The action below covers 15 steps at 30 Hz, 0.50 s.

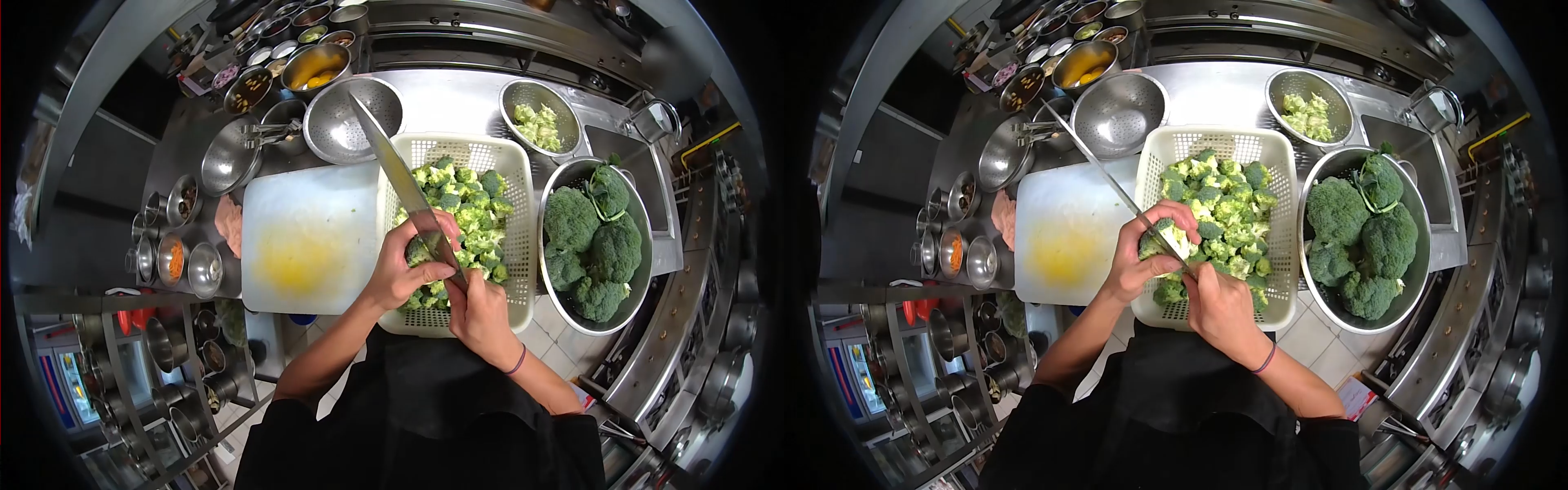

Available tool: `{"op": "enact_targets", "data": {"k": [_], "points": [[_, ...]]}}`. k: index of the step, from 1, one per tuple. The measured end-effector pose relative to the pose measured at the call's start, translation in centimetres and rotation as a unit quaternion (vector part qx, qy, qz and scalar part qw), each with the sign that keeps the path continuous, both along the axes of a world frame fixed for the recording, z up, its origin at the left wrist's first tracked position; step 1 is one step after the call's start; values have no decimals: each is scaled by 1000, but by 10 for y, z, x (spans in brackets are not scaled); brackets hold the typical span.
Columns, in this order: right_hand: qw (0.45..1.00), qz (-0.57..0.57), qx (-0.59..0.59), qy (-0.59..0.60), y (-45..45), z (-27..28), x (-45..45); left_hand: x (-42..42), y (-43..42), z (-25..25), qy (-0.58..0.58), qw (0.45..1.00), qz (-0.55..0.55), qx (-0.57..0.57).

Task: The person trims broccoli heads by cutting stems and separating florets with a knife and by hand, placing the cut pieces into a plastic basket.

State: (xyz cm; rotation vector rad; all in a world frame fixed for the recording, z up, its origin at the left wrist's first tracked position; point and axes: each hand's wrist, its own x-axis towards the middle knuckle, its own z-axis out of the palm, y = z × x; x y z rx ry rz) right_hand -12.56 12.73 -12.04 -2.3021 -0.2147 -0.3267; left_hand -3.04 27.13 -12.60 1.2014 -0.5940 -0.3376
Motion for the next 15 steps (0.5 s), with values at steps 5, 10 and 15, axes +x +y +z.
{"op": "enact_targets", "data": {"k": [5,10,15], "points": [[992,15,107,71,-8,-20,0,-5,4,-14,218,973,-78,-7],[990,32,64,123,-14,-20,-2,-11,6,-30,307,944,-105,-61],[900,140,345,225,-32,-5,11,-12,31,-48,436,884,-139,-91]]}}
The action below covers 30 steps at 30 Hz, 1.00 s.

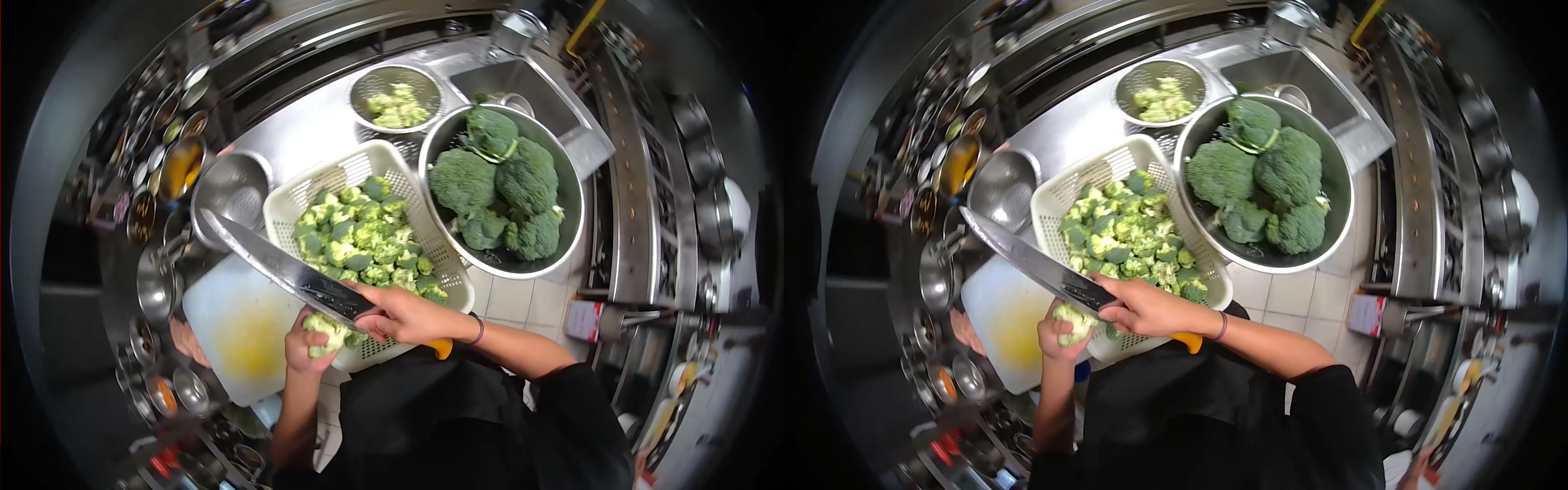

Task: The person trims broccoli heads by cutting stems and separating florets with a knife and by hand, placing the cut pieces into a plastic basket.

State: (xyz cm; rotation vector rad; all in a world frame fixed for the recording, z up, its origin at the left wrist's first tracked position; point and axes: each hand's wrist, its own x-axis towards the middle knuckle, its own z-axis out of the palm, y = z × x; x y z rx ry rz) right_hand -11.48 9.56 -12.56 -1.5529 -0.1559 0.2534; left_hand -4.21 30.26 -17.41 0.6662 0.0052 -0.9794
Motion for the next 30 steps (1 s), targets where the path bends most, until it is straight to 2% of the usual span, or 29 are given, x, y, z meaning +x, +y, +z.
{"op": "enact_targets", "data": {"k": [1,3,4,5,7,8,9,11,13,15,17,19,21,22,25,27,29,30], "points": [[1000,-20,3,-1,-4,3,3,0,4,-6,-1,1000,-20,3],[988,-12,100,119,-16,5,6,2,1,-13,-13,1000,-3,-27],[997,-31,39,64,-20,-10,6,2,-14,-1,-9,999,-6,-48],[996,-44,40,62,-23,-20,5,2,-21,5,-11,999,-19,-48],[986,-118,-121,-18,-30,-33,-2,-4,-32,10,-75,997,0,-23],[984,-146,-98,-22,-33,-36,-10,-3,-39,12,-132,991,-2,20],[986,-139,-92,-29,-40,-33,-17,-3,-43,13,-139,990,5,26],[989,-145,10,8,-58,-21,-32,-4,-52,7,-134,984,60,104],[991,-124,-24,-37,-71,-16,-42,-15,-67,3,-156,980,73,103],[985,-121,-70,-105,-73,-29,-42,-24,-82,8,-119,981,119,100],[986,-113,-73,-101,-77,-53,-39,-30,-95,21,-155,970,151,111],[983,-124,-133,-36,-83,-67,-38,-39,-105,37,-208,935,227,174],[986,-110,-128,-8,-92,-76,-43,-46,-115,50,-247,918,236,201],[986,-115,-117,-5,-96,-79,-48,-47,-121,54,-349,863,240,274],[989,-112,-98,-5,-103,-86,-61,-45,-133,59,-525,719,205,407],[990,-106,-87,-18,-106,-87,-63,-40,-149,69,-544,735,134,382],[991,-80,-104,-7,-113,-88,-67,-45,-169,98,-434,818,154,345],[990,-56,-127,3,-112,-87,-67,-42,-168,106,-421,833,159,322]]}}
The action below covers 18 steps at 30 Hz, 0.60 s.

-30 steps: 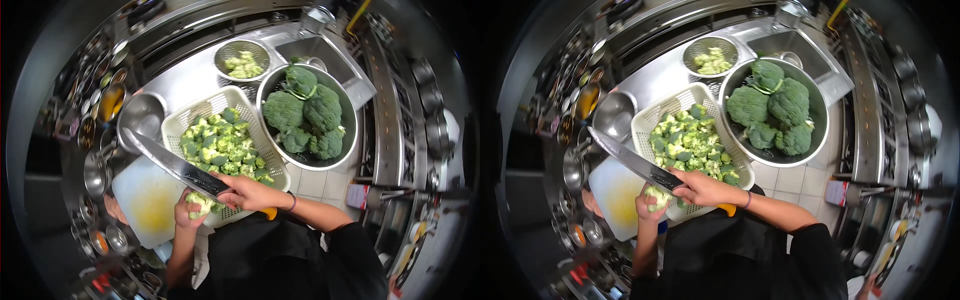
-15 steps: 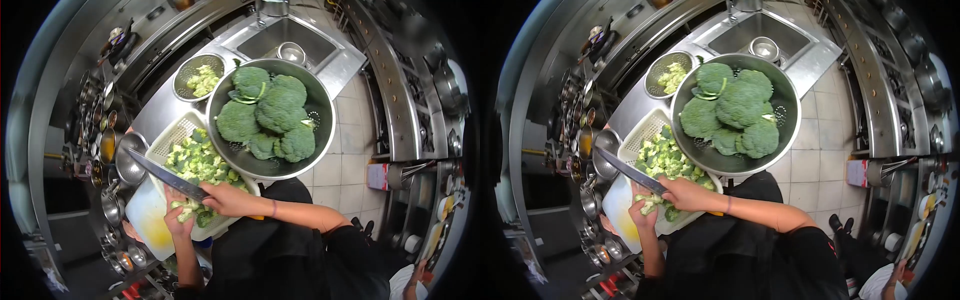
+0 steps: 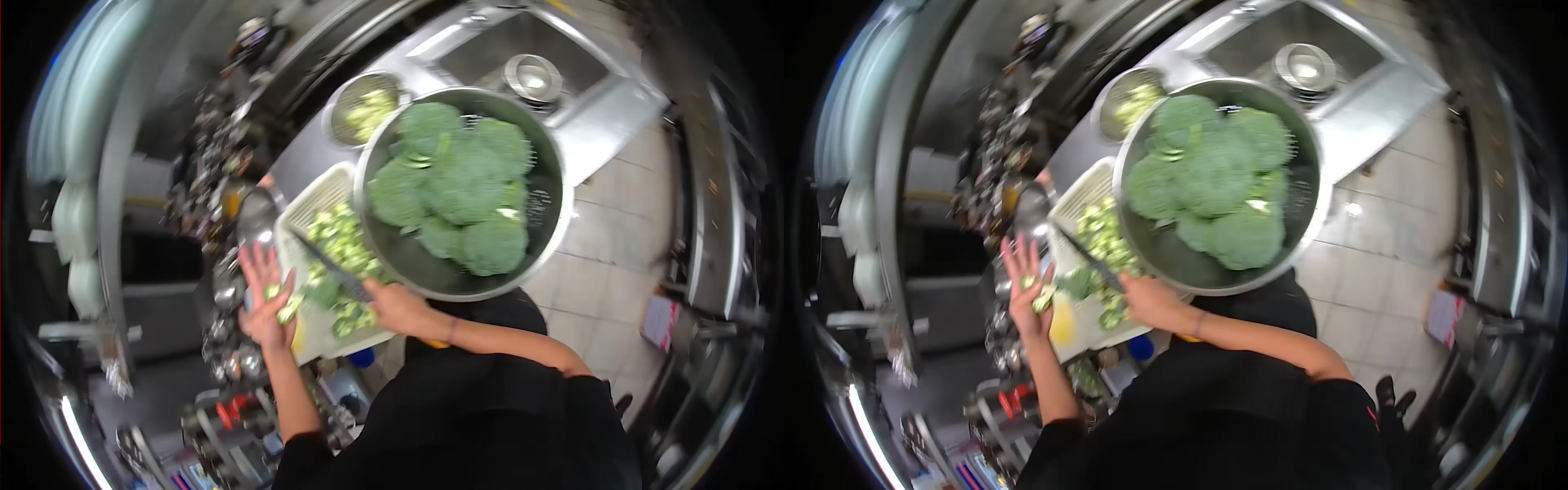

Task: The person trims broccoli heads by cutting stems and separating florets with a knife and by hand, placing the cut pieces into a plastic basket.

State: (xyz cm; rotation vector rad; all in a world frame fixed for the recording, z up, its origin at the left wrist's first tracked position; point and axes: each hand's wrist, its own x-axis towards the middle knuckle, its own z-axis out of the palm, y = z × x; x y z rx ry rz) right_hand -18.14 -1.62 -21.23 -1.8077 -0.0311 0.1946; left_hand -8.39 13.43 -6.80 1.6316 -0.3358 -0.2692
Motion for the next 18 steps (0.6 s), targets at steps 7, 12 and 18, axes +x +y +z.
{"op": "enact_targets", "data": {"k": [7,12,18], "points": [[998,-50,39,-23,-9,15,-9,37,32,-59,18,994,60,88],[999,-37,28,2,-8,15,-8,32,15,-50,59,994,74,-48],[1000,-20,9,-2,-8,12,-9,53,26,-91,-86,983,77,146]]}}
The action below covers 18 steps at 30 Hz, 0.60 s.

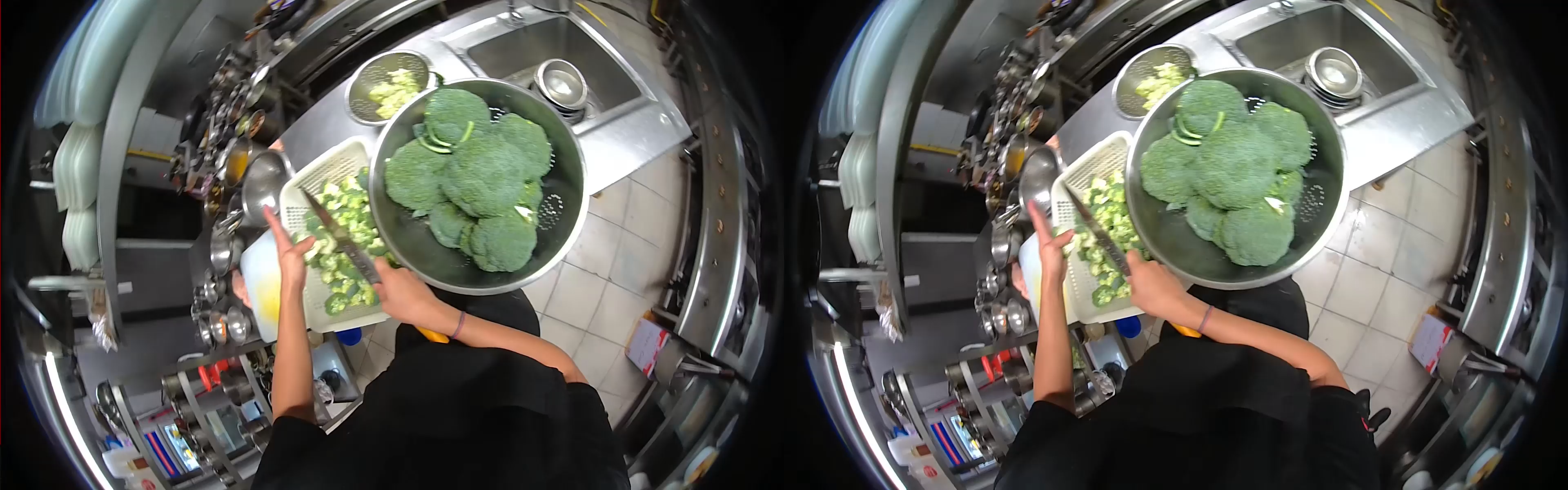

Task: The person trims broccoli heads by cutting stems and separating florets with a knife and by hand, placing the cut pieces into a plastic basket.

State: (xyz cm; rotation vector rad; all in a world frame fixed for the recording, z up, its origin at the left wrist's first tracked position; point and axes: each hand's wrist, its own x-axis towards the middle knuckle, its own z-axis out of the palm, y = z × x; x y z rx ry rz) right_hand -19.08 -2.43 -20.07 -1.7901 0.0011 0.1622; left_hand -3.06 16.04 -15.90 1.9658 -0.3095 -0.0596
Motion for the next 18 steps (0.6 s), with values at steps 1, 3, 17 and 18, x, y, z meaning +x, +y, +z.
{"op": "enact_targets", "data": {"k": [1,3,17,18], "points": [[1000,-10,-4,8,-3,1,0,-6,-9,8,-10,999,-1,-33],[997,61,46,18,-9,9,3,-4,-8,5,-49,999,4,-21],[990,105,-69,69,7,-7,5,-72,-202,79,-261,831,-373,319],[992,108,-44,52,7,-5,4,-78,-221,72,-277,806,-380,358]]}}
